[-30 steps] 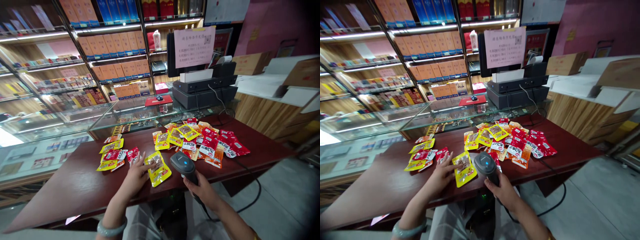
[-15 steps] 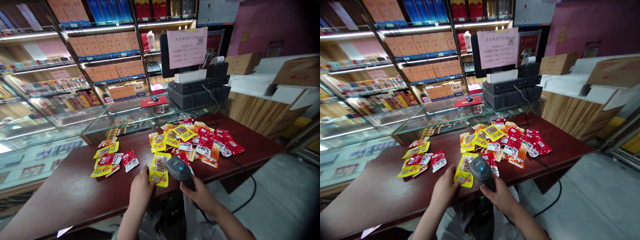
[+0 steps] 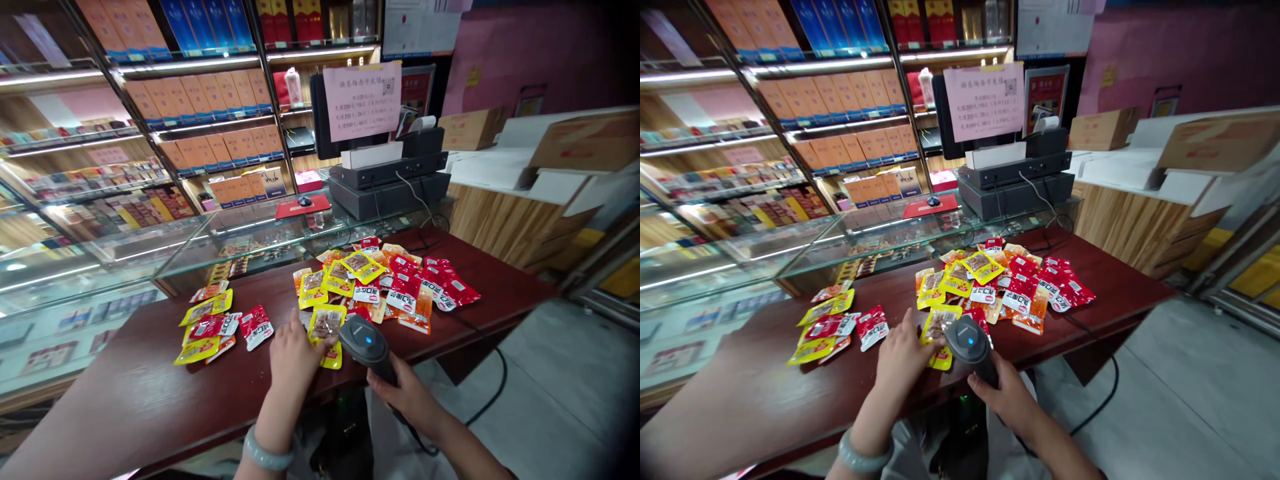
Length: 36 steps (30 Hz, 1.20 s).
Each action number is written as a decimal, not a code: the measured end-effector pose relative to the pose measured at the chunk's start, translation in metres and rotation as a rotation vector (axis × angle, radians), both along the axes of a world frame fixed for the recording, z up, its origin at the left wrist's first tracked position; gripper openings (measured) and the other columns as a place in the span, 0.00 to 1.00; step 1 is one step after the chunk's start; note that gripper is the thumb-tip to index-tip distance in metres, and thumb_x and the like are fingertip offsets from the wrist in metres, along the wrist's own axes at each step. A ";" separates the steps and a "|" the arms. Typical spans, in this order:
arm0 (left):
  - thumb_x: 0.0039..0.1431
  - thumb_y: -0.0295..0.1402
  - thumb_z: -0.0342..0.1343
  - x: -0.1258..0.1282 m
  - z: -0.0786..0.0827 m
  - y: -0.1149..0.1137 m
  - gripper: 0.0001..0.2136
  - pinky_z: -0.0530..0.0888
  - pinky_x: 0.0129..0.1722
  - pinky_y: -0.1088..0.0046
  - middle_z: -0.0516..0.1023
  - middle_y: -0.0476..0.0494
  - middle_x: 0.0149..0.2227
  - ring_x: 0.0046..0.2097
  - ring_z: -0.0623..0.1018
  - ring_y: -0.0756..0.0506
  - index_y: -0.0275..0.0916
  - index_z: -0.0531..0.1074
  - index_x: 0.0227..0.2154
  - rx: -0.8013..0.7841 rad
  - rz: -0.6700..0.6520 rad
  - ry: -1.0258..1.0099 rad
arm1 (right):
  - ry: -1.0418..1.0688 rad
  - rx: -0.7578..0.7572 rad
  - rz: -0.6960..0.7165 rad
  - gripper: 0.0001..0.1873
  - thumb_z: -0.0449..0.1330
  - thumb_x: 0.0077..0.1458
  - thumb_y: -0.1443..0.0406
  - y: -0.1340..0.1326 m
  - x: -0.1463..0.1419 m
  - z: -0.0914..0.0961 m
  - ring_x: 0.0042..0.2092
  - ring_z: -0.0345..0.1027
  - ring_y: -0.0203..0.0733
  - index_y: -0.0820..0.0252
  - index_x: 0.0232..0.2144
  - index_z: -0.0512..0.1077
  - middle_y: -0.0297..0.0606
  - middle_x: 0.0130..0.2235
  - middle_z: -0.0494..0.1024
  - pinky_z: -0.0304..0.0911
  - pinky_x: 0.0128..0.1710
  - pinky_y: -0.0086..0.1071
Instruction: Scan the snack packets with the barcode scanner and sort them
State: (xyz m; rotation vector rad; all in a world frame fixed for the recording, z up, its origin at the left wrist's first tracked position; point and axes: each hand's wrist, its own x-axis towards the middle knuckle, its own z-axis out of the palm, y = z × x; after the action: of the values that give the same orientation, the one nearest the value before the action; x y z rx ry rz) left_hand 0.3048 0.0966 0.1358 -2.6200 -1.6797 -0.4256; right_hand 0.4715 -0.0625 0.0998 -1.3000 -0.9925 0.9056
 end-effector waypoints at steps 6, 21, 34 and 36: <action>0.52 0.39 0.68 0.020 0.002 0.005 0.34 0.72 0.45 0.63 0.84 0.27 0.46 0.50 0.83 0.31 0.32 0.66 0.60 -0.313 -0.009 -0.030 | 0.003 -0.027 -0.015 0.25 0.69 0.57 0.47 -0.004 0.003 -0.004 0.40 0.73 0.49 0.58 0.47 0.79 0.39 0.37 0.80 0.71 0.40 0.37; 0.45 0.53 0.65 -0.012 -0.015 0.022 0.23 0.76 0.36 0.63 0.80 0.47 0.33 0.35 0.81 0.39 0.43 0.67 0.36 -0.337 0.061 -0.891 | 0.114 0.006 0.062 0.18 0.70 0.56 0.51 -0.001 -0.010 0.020 0.29 0.57 0.36 0.56 0.41 0.76 0.31 0.31 0.73 0.61 0.28 0.29; 0.46 0.57 0.63 -0.008 -0.019 0.026 0.24 0.73 0.32 0.64 0.78 0.44 0.31 0.34 0.79 0.38 0.42 0.68 0.35 -0.346 0.135 -0.892 | 0.058 0.038 0.081 0.20 0.69 0.59 0.49 0.000 -0.006 0.011 0.35 0.65 0.41 0.58 0.42 0.76 0.34 0.34 0.76 0.67 0.39 0.33; 0.49 0.57 0.62 -0.005 -0.020 0.026 0.25 0.73 0.29 0.65 0.78 0.44 0.30 0.32 0.80 0.39 0.41 0.67 0.36 -0.395 0.158 -0.955 | 0.035 0.052 0.070 0.21 0.68 0.59 0.49 -0.001 -0.004 0.006 0.40 0.69 0.46 0.57 0.47 0.77 0.38 0.38 0.79 0.69 0.44 0.36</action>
State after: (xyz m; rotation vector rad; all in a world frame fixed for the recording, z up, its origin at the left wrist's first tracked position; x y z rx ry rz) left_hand 0.2994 0.1229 0.1159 -2.6592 -2.3651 -1.7016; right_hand 0.4674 -0.0638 0.1053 -1.2083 -1.0327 0.9476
